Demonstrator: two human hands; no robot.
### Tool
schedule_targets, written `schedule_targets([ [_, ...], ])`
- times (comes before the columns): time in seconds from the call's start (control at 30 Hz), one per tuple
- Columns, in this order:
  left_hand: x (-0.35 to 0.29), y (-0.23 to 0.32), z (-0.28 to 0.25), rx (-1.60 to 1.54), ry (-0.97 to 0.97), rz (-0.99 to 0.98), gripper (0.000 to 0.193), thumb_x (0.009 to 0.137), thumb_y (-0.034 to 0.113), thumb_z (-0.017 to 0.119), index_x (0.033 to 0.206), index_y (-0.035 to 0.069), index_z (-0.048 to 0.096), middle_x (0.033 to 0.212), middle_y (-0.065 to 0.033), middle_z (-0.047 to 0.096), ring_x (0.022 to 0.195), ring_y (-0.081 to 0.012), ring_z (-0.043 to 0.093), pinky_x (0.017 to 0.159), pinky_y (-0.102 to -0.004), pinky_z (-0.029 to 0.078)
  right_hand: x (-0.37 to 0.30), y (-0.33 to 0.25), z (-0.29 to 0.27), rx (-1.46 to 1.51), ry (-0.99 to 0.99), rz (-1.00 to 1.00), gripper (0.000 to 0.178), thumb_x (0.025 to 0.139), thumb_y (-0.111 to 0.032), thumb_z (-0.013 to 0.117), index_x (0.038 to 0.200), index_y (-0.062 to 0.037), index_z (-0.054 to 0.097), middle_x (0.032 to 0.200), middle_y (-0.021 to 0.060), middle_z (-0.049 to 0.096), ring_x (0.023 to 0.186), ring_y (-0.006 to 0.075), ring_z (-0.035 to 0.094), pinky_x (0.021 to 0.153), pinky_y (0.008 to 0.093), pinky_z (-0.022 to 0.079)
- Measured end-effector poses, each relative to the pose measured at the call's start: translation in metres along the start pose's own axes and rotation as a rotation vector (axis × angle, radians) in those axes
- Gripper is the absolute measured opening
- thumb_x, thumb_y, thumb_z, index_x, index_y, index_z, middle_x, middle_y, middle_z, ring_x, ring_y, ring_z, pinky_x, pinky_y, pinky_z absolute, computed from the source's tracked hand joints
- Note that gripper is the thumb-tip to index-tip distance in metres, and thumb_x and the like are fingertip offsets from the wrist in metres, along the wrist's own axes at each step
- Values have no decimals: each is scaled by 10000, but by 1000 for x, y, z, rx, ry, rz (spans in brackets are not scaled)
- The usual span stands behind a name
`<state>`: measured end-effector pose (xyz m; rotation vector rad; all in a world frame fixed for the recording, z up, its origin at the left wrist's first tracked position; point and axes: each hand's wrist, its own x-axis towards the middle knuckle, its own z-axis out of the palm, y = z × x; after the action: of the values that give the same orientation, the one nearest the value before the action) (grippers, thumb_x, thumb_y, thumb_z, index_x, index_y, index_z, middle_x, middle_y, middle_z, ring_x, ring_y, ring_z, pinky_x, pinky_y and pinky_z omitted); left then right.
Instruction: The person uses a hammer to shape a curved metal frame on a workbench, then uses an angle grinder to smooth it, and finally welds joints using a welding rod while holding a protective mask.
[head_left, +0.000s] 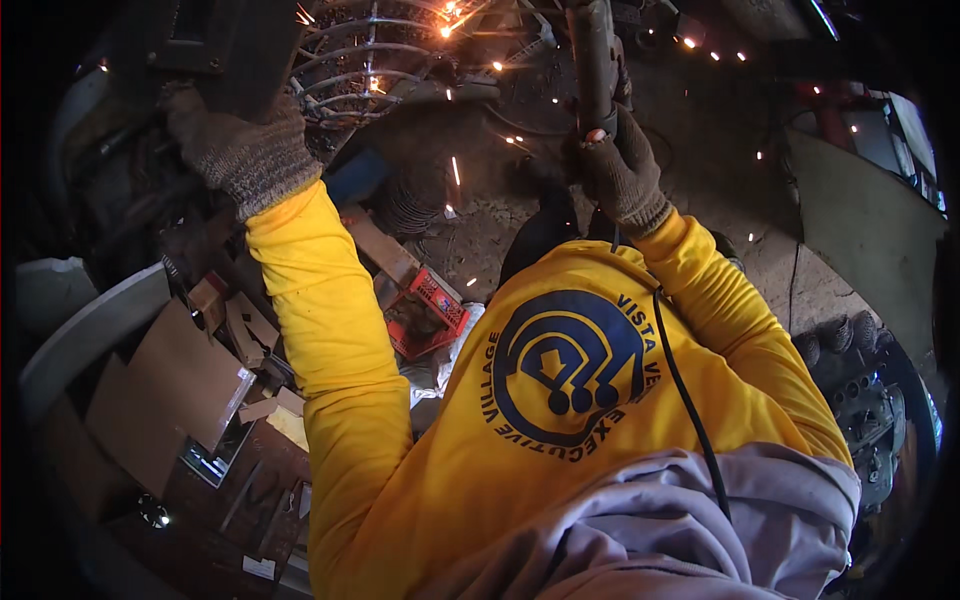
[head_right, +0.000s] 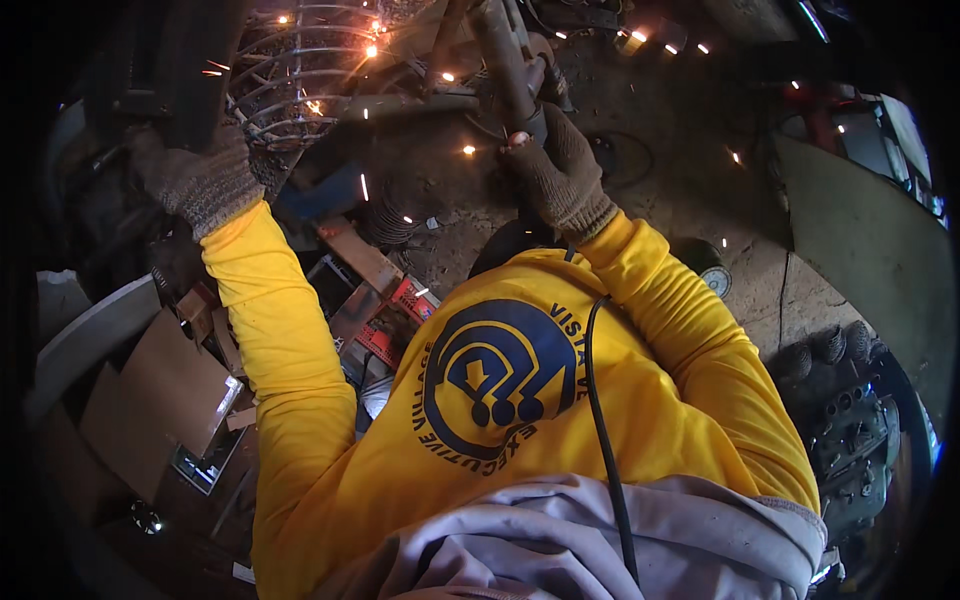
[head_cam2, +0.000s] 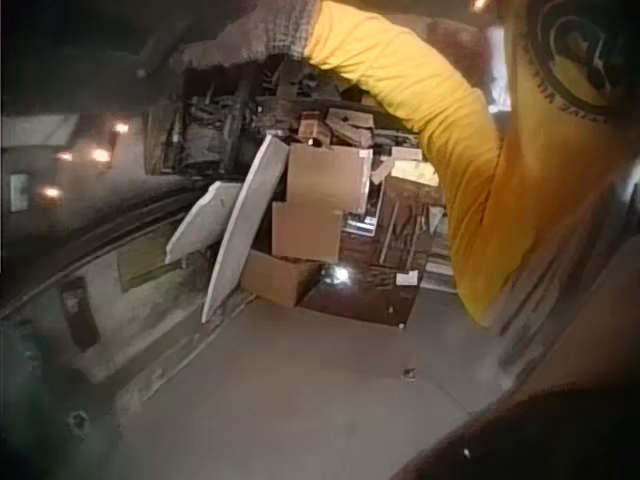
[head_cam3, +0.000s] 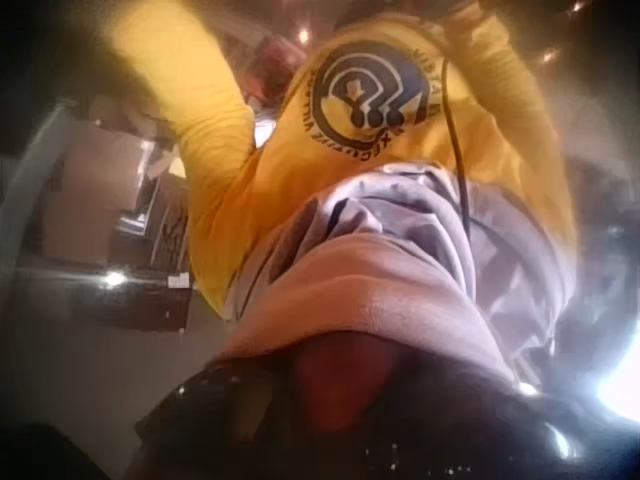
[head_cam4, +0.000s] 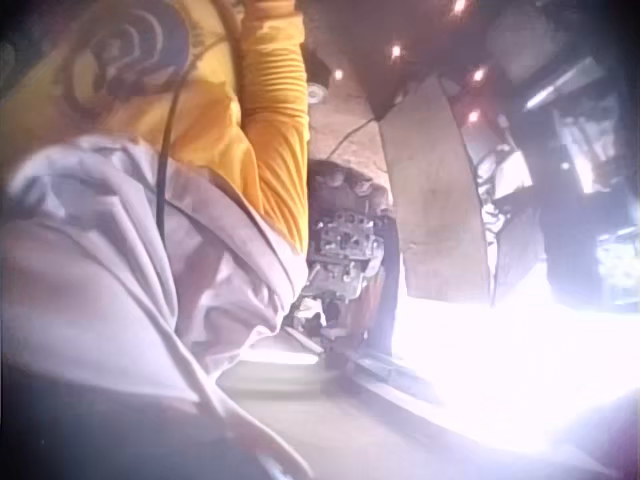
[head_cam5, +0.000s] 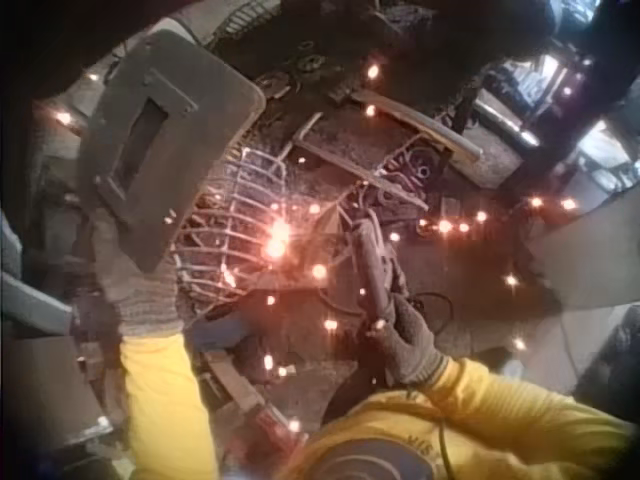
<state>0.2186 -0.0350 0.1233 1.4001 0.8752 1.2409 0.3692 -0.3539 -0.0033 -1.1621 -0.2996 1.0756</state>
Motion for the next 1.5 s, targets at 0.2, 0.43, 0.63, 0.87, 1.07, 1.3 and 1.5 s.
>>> schedule_targets([
  [0.2,-8,13,20,-251,62,-128,469,958,356,555,1316,55,519,1297,-128,586,1133,-291,592,1005,-426,482,-3,-6,2,-202,-6,27,456,936,-331,625,1225,10,533,959,85,648,884,140,615,809,298,500],
  [0.43,-7,8,11,82,-64,54,500,962,379,551,1371,101,479,1334,-120,568,1163,-291,577,1028,-437,464,-2,1,2,-201,-17,-55,481,945,-401,617,1241,-34,524,835,40,636,628,92,579,502,212,422],
  [0.63,-14,20,26,-225,35,-110,463,984,333,515,1329,25,494,1326,-150,559,1187,-293,562,1015,-404,488,-3,-5,1,-249,-12,8,459,943,-324,623,1238,17,536,969,103,664,890,155,630,825,298,497],
  [0.87,-8,13,19,-236,19,-136,481,969,344,537,1338,38,489,1325,-150,560,1183,-296,563,1021,-411,481,0,-2,5,44,-91,-41,407,953,-363,624,1153,-18,541,812,53,620,668,98,592,603,239,506],
  [1.07,-3,12,15,-244,20,-148,501,955,355,558,1346,51,485,1325,-149,560,1178,-298,564,1027,-417,474,2,5,-1,25,-77,-138,464,959,-330,618,1235,27,509,890,87,626,761,124,609,691,267,515],
  [1.3,4,2,13,-286,-8,-163,525,938,368,583,1356,67,479,1325,-149,561,1173,-301,565,1034,-425,465,-3,1,-4,-168,71,-29,481,955,-327,585,1274,25,511,953,71,659,857,120,616,776,284,503],
  [1.5,23,-22,-28,-373,-114,-215,548,924,380,604,1364,80,475,1324,-149,561,1169,-304,566,1040,-431,458,-5,4,-5,-324,59,-69,502,924,-367,621,1235,20,542,969,122,665,863,180,632,812,336,504],
])
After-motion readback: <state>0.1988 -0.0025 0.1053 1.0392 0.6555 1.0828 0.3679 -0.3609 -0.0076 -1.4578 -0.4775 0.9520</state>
